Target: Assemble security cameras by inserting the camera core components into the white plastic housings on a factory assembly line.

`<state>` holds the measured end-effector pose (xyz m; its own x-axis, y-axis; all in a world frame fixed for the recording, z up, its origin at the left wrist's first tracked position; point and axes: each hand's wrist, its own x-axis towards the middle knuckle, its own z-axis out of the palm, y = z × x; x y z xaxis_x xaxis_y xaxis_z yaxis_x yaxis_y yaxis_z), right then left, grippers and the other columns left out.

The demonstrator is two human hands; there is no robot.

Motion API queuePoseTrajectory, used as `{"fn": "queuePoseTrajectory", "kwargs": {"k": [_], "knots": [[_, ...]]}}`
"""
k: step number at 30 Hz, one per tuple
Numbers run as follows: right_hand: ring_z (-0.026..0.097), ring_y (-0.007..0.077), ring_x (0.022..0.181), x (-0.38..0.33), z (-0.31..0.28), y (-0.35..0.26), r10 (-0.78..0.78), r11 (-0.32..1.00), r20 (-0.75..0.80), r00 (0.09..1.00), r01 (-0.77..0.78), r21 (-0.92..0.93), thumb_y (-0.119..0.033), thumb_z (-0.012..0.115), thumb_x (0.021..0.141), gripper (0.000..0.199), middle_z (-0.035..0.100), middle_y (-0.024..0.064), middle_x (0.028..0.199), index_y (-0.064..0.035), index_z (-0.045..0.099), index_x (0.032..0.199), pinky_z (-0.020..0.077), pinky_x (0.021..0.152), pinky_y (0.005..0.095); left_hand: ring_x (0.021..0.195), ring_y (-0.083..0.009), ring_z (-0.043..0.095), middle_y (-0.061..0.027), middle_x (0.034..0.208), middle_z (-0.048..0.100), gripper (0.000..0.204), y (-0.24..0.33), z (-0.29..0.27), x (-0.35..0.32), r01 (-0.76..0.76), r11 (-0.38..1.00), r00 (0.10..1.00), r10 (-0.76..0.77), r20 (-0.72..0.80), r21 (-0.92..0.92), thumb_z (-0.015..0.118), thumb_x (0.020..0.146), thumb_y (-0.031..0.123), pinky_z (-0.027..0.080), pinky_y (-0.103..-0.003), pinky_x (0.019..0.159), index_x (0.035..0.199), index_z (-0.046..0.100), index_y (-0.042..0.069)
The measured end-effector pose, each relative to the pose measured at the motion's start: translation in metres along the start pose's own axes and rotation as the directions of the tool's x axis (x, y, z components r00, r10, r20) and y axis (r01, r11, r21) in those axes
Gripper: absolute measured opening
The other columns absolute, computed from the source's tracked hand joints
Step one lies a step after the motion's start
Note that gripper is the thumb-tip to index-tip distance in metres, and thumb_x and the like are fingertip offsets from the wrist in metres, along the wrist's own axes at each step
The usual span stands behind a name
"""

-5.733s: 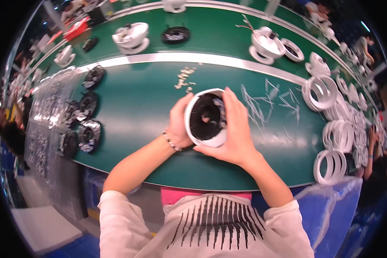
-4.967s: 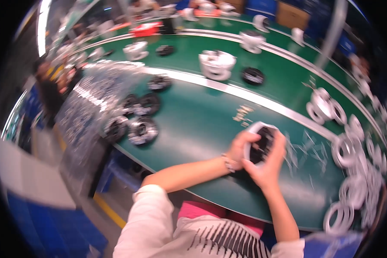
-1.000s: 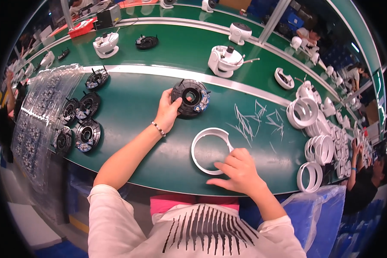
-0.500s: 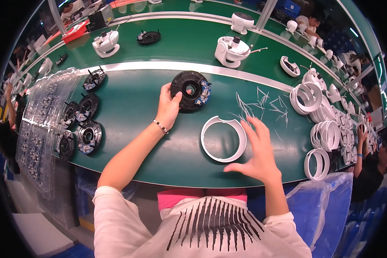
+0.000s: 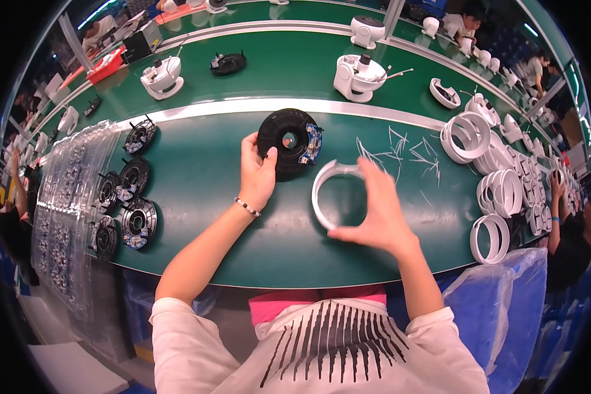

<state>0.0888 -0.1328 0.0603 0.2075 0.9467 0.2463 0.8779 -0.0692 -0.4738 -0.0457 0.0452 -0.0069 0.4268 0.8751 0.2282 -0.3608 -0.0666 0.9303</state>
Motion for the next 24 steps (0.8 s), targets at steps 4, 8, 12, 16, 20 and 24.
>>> {"fn": "queuePoseTrajectory", "kwargs": {"k": [4, 8, 12, 16, 20, 24], "knots": [[0.035, 0.0331, 0.115, 0.025, 0.001, -0.001, 0.155, 0.925, -0.335, 0.929, -0.017, 0.380, -0.033, 0.082, 0.046, 0.111, 0.033, 0.0222, 0.124, 0.0028, 0.019, 0.130, 0.0308, 0.095, 0.0390, 0.102, -0.0151, 0.046, -0.0088, 0.112, 0.044, 0.037, 0.011, 0.013, -0.014, 0.070, 0.986, 0.997, -0.064, 0.041, -0.152, 0.046, 0.083, -0.001, 0.038, -0.028, 0.089, 0.116, 0.030, 0.001], [0.031, 0.0364, 0.118, 0.040, 0.023, -0.012, 0.065, 0.940, -0.280, 0.958, 0.035, 0.339, -0.042, 0.081, 0.046, 0.116, 0.028, 0.0245, 0.127, 0.0045, 0.015, 0.130, 0.0263, 0.098, 0.0416, 0.114, -0.0210, 0.041, -0.0096, 0.122, 0.039, 0.061, 0.023, 0.029, -0.034, 0.240, 0.917, 0.953, -0.159, 0.260, -0.317, 0.045, 0.068, -0.011, 0.038, -0.033, 0.093, 0.124, 0.027, 0.006], [0.032, 0.0351, 0.119, 0.045, 0.032, 0.005, 0.118, 0.825, -0.241, 0.963, 0.040, 0.564, -0.039, 0.082, 0.046, 0.117, 0.029, 0.0263, 0.126, 0.0047, 0.015, 0.130, 0.0286, 0.098, 0.0409, 0.121, -0.0313, 0.033, -0.0120, 0.127, 0.037, 0.070, 0.042, 0.011, -0.026, 0.639, 0.597, 0.718, -0.235, 0.655, -0.486, 0.050, 0.067, 0.022, 0.027, -0.051, 0.098, 0.131, 0.024, 0.008], [0.028, 0.0283, 0.124, 0.040, 0.033, 0.000, -0.117, 0.812, -0.076, 0.990, 0.139, 0.567, -0.028, 0.084, 0.045, 0.118, 0.023, 0.0205, 0.134, 0.0008, 0.011, 0.134, 0.0250, 0.101, 0.0359, 0.113, -0.0288, 0.043, -0.0139, 0.122, 0.044, 0.061, 0.037, 0.007, -0.020, 0.728, 0.451, 0.685, -0.460, 0.565, -0.516, 0.030, 0.085, 0.052, 0.033, -0.045, 0.097, 0.125, 0.037, 0.008], [0.029, 0.0289, 0.124, 0.041, 0.032, -0.002, -0.120, 0.773, -0.081, 0.989, 0.144, 0.618, -0.025, 0.084, 0.045, 0.119, 0.022, 0.0225, 0.135, -0.0003, 0.009, 0.134, 0.0262, 0.100, 0.0365, 0.100, -0.0236, 0.052, -0.0123, 0.109, 0.053, 0.054, 0.042, 0.010, -0.017, 0.707, 0.523, 0.707, -0.514, 0.486, -0.475, 0.033, 0.086, 0.049, 0.043, -0.039, 0.087, 0.115, 0.046, 0.005], [0.031, 0.0294, 0.122, 0.040, 0.031, -0.004, -0.125, 0.739, -0.063, 0.990, 0.135, 0.660, -0.024, 0.083, 0.045, 0.117, 0.020, 0.0222, 0.135, -0.0016, 0.010, 0.134, 0.0287, 0.099, 0.0372, 0.100, -0.0239, 0.052, -0.0118, 0.109, 0.053, 0.051, 0.037, 0.011, -0.017, 0.683, 0.544, 0.731, -0.509, 0.455, -0.488, 0.033, 0.087, 0.047, 0.043, -0.039, 0.087, 0.115, 0.047, 0.006]]}}
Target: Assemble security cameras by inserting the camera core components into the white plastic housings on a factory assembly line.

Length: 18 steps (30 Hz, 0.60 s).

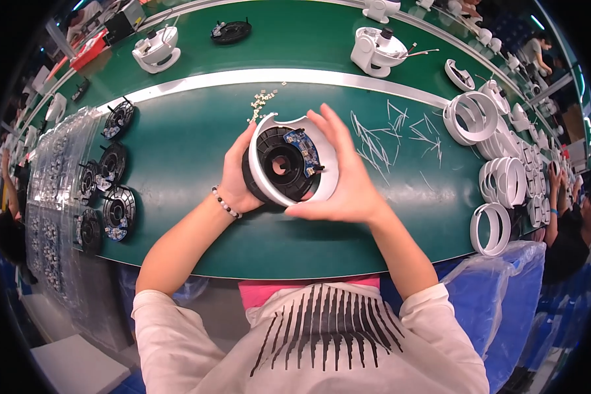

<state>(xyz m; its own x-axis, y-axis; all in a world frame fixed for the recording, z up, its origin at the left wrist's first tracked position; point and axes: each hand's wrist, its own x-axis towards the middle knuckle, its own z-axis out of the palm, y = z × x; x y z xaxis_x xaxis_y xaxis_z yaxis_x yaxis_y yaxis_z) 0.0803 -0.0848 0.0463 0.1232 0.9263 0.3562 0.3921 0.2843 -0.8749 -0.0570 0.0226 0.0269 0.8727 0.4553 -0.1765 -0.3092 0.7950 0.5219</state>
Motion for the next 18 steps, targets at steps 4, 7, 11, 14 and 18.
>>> {"fn": "queuePoseTrajectory", "kwargs": {"k": [4, 7, 11, 14, 18], "knots": [[0.030, 0.0321, 0.122, -0.001, 0.007, -0.005, -0.042, 0.971, 0.011, 0.999, 0.044, -0.233, -0.030, 0.081, 0.047, 0.111, 0.024, 0.0214, 0.133, -0.0010, 0.017, 0.133, 0.0280, 0.098, 0.0386, 0.101, -0.0235, 0.051, -0.0114, 0.112, 0.052, 0.048, -0.002, -0.009, 0.003, 0.028, 0.995, 0.996, -0.020, 0.085, -0.096, 0.028, 0.089, 0.042, 0.043, -0.038, 0.087, 0.115, 0.047, 0.008], [0.023, 0.0389, 0.122, -0.001, 0.005, -0.001, -0.169, 0.920, 0.063, 0.984, 0.180, -0.349, -0.029, 0.079, 0.046, 0.109, 0.022, 0.0228, 0.133, 0.0008, 0.018, 0.131, 0.0241, 0.099, 0.0436, 0.100, -0.0231, 0.052, -0.0113, 0.112, 0.052, 0.047, -0.002, -0.009, 0.001, 0.023, 0.994, 0.994, -0.011, 0.105, -0.111, 0.029, 0.089, 0.042, 0.043, -0.038, 0.087, 0.115, 0.048, 0.007], [0.025, 0.0385, 0.122, -0.002, 0.007, 0.006, -0.210, 0.927, 0.090, 0.973, 0.228, -0.299, -0.028, 0.078, 0.049, 0.104, 0.024, 0.0218, 0.133, 0.0005, 0.021, 0.131, 0.0250, 0.099, 0.0432, 0.095, -0.0222, 0.054, -0.0119, 0.105, 0.055, 0.048, -0.008, -0.014, -0.001, -0.009, 0.991, 0.998, 0.017, 0.062, -0.135, 0.034, 0.086, 0.044, 0.044, -0.036, 0.086, 0.110, 0.051, 0.005], [0.029, 0.0344, 0.121, 0.003, 0.001, 0.017, -0.133, 0.991, 0.032, 0.991, 0.132, 0.017, -0.028, 0.079, 0.050, 0.106, 0.028, 0.0200, 0.131, 0.0001, 0.018, 0.132, 0.0279, 0.099, 0.0378, 0.096, -0.0234, 0.054, -0.0123, 0.106, 0.055, 0.051, -0.003, -0.010, -0.001, 0.023, 0.995, 0.999, -0.019, 0.036, -0.096, 0.033, 0.086, 0.047, 0.044, -0.037, 0.086, 0.111, 0.051, 0.005], [0.029, 0.0304, 0.124, -0.001, 0.003, 0.009, -0.133, 0.984, 0.123, 0.983, 0.146, -0.100, -0.032, 0.082, 0.047, 0.116, 0.027, 0.0198, 0.133, 0.0006, 0.013, 0.134, 0.0244, 0.101, 0.0381, 0.101, -0.0253, 0.053, -0.0141, 0.111, 0.053, 0.066, -0.004, -0.002, -0.004, 0.051, 0.991, 0.996, -0.042, 0.076, -0.127, 0.026, 0.085, 0.058, 0.044, -0.038, 0.088, 0.118, 0.044, 0.004]]}}
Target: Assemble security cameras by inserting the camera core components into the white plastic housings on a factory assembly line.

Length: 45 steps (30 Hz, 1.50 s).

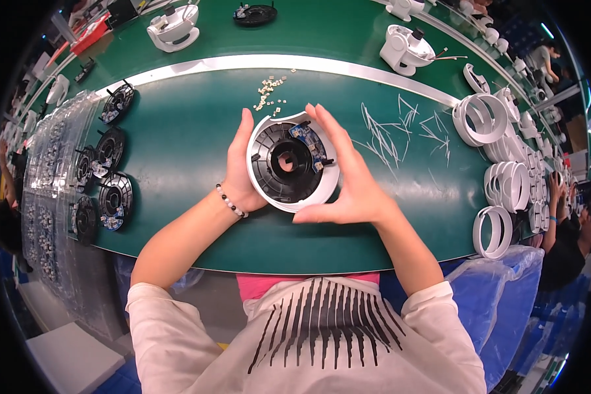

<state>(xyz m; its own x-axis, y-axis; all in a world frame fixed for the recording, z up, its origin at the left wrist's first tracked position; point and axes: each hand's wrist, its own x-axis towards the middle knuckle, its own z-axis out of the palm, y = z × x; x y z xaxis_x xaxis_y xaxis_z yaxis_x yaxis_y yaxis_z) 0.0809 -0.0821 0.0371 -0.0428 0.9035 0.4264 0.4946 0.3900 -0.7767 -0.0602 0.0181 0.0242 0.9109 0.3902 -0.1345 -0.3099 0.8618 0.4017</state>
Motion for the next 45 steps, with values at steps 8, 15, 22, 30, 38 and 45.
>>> {"fn": "queuePoseTrajectory", "kwargs": {"k": [8, 15, 22, 30, 38, 45], "knots": [[0.026, 0.0375, 0.121, 0.007, -0.002, -0.012, -0.002, 0.976, 0.061, 0.998, 0.015, -0.216, -0.032, 0.082, 0.042, 0.116, 0.026, 0.0198, 0.131, 0.0001, 0.016, 0.132, 0.0285, 0.098, 0.0428, 0.098, -0.0252, 0.055, -0.0128, 0.110, 0.054, 0.069, 0.006, -0.010, 0.002, 0.125, 0.992, 0.989, -0.123, 0.080, -0.023, 0.026, 0.082, 0.063, 0.046, -0.039, 0.084, 0.117, 0.047, 0.006], [0.029, 0.0354, 0.120, 0.005, -0.004, -0.007, -0.026, 0.980, 0.082, 0.996, 0.042, -0.195, -0.032, 0.082, 0.039, 0.114, 0.030, 0.0181, 0.131, 0.0006, 0.023, 0.130, 0.0283, 0.098, 0.0412, 0.097, -0.0242, 0.054, -0.0137, 0.108, 0.054, 0.081, 0.006, -0.007, 0.001, 0.120, 0.991, 0.986, -0.125, 0.107, 0.055, 0.026, 0.075, 0.072, 0.045, -0.037, 0.085, 0.114, 0.049, 0.005], [0.030, 0.0357, 0.118, -0.008, 0.014, -0.008, 0.060, 0.973, -0.153, 0.986, -0.092, -0.213, -0.036, 0.080, 0.044, 0.115, 0.023, 0.0214, 0.134, 0.0003, 0.016, 0.133, 0.0267, 0.098, 0.0424, 0.092, -0.0238, 0.056, -0.0144, 0.105, 0.055, 0.046, -0.005, 0.003, -0.003, -0.100, 0.987, 0.995, 0.103, -0.015, 0.124, 0.048, 0.076, 0.030, 0.047, -0.037, 0.083, 0.111, 0.047, 0.000], [0.020, 0.0384, 0.125, -0.006, -0.006, 0.008, -0.087, 0.931, -0.258, 0.962, -0.014, -0.365, -0.039, 0.079, 0.051, 0.105, 0.025, 0.0184, 0.135, -0.0026, 0.022, 0.131, 0.0199, 0.101, 0.0465, 0.098, -0.0290, 0.053, -0.0181, 0.112, 0.050, 0.060, 0.008, 0.033, 0.028, -0.020, 0.997, 0.972, 0.037, -0.231, 0.075, 0.040, 0.079, 0.048, 0.045, -0.042, 0.086, 0.115, 0.043, -0.001], [0.034, 0.0335, 0.118, -0.042, -0.106, 0.024, -0.255, 0.847, -0.499, 0.828, -0.058, -0.528, -0.011, 0.072, 0.059, 0.069, 0.040, 0.0142, 0.126, -0.0035, 0.041, 0.121, 0.0274, 0.097, 0.0409, 0.103, -0.0319, 0.051, -0.0218, 0.117, 0.043, 0.054, 0.004, 0.053, 0.121, 0.091, 0.964, 0.967, -0.025, -0.255, 0.250, 0.028, 0.088, 0.039, 0.049, -0.043, 0.082, 0.122, 0.031, -0.004], [0.046, 0.0273, 0.109, -0.129, -0.179, -0.006, -0.277, 0.636, -0.784, 0.555, -0.506, -0.583, -0.002, 0.064, 0.066, 0.044, 0.050, 0.0144, 0.117, 0.0000, 0.052, 0.108, 0.0332, 0.093, 0.0351, 0.107, -0.0303, 0.047, -0.0215, 0.119, 0.042, 0.046, 0.035, 0.028, 0.253, -0.157, 0.859, 0.928, 0.296, -0.224, 0.487, 0.026, 0.091, 0.027, 0.041, -0.043, 0.091, 0.118, 0.032, -0.009]]}}
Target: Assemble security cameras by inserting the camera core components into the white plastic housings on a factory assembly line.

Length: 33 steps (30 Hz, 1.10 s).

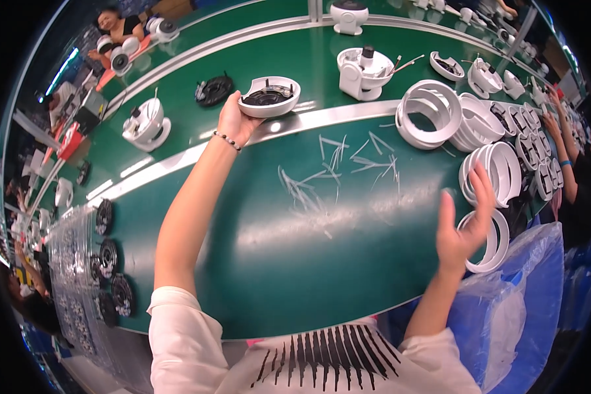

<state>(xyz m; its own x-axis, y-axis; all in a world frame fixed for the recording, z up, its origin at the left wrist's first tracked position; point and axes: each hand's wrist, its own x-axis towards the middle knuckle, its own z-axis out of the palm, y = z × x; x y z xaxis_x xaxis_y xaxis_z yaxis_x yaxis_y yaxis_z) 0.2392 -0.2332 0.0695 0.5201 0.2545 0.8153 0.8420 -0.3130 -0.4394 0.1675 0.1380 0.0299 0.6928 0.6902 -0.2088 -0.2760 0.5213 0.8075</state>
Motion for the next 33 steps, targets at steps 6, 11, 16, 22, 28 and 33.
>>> {"fn": "queuePoseTrajectory", "kwargs": {"k": [6, 11, 16, 22, 28, 33], "knots": [[0.039, 0.0302, 0.114, -0.058, -0.055, 0.040, 0.357, 0.832, 0.068, 0.932, -0.285, -0.476, -0.005, 0.063, 0.068, 0.048, 0.043, 0.0149, 0.125, -0.0004, 0.047, 0.114, 0.0296, 0.094, 0.0386, 0.098, -0.0258, 0.053, -0.0149, 0.109, 0.052, 0.034, -0.018, 0.019, 0.069, -0.018, 0.995, 0.986, 0.035, -0.162, 0.101, 0.041, 0.091, 0.027, 0.044, -0.044, 0.084, 0.111, 0.043, 0.000], [0.050, 0.0305, 0.100, -0.070, -0.043, 0.056, 0.563, 0.754, 0.116, 0.818, -0.451, -0.477, -0.006, 0.065, 0.068, 0.054, 0.049, 0.0170, 0.118, -0.0013, 0.045, 0.118, 0.0374, 0.086, 0.0352, 0.084, -0.0173, 0.057, -0.0066, 0.097, 0.058, 0.026, -0.016, 0.015, 0.098, -0.138, 0.946, 0.962, 0.199, -0.188, 0.295, 0.055, 0.083, 0.014, 0.048, -0.036, 0.072, 0.107, 0.053, 0.003], [0.056, 0.0241, 0.077, -0.070, -0.041, 0.060, 0.512, 0.771, 0.022, 0.859, -0.448, -0.453, 0.000, 0.064, 0.068, 0.029, 0.060, 0.0124, 0.082, 0.0004, 0.060, 0.097, 0.0437, 0.070, 0.0310, 0.075, -0.0139, 0.061, -0.0051, 0.080, 0.066, 0.015, 0.023, -0.003, 0.133, -0.415, 0.391, 0.718, 0.696, 0.031, 0.821, 0.064, 0.073, 0.020, 0.046, -0.026, 0.069, 0.084, 0.068, 0.011], [0.056, 0.0192, 0.067, -0.074, -0.046, 0.051, 0.657, 0.660, -0.002, 0.754, -0.576, -0.482, 0.000, 0.065, 0.067, 0.030, 0.058, 0.0108, 0.075, 0.0004, 0.059, 0.097, 0.0445, 0.062, 0.0294, 0.099, -0.0338, 0.054, -0.0241, 0.108, 0.053, 0.063, 0.064, -0.045, 0.177, 0.281, -0.195, 0.808, 0.577, -0.122, 0.940, 0.060, 0.069, 0.033, 0.043, -0.035, 0.087, 0.118, 0.040, -0.003], [0.060, 0.0226, 0.070, -0.067, -0.056, 0.032, 0.609, 0.691, 0.133, 0.782, -0.441, -0.572, 0.000, 0.063, 0.068, 0.028, 0.060, 0.0155, 0.078, 0.0022, 0.059, 0.096, 0.0472, 0.062, 0.0291, 0.104, -0.0310, 0.052, -0.0226, 0.112, 0.052, 0.049, 0.068, -0.048, 0.178, 0.299, -0.074, 0.856, 0.461, -0.233, 0.951, 0.060, 0.067, 0.021, 0.043, -0.036, 0.087, 0.109, 0.048, -0.002], [0.061, 0.0225, 0.061, -0.064, -0.056, 0.030, 0.638, 0.682, 0.099, 0.763, -0.502, -0.531, 0.000, 0.063, 0.068, 0.020, 0.061, 0.0163, 0.071, 0.0050, 0.061, 0.087, 0.0475, 0.057, 0.0280, 0.101, -0.0266, 0.055, -0.0141, 0.107, 0.058, 0.057, 0.076, -0.048, 0.159, 0.105, -0.058, 0.827, 0.559, -0.055, 0.993, 0.062, 0.062, 0.023, 0.042, -0.032, 0.089, 0.115, 0.051, 0.004]]}}
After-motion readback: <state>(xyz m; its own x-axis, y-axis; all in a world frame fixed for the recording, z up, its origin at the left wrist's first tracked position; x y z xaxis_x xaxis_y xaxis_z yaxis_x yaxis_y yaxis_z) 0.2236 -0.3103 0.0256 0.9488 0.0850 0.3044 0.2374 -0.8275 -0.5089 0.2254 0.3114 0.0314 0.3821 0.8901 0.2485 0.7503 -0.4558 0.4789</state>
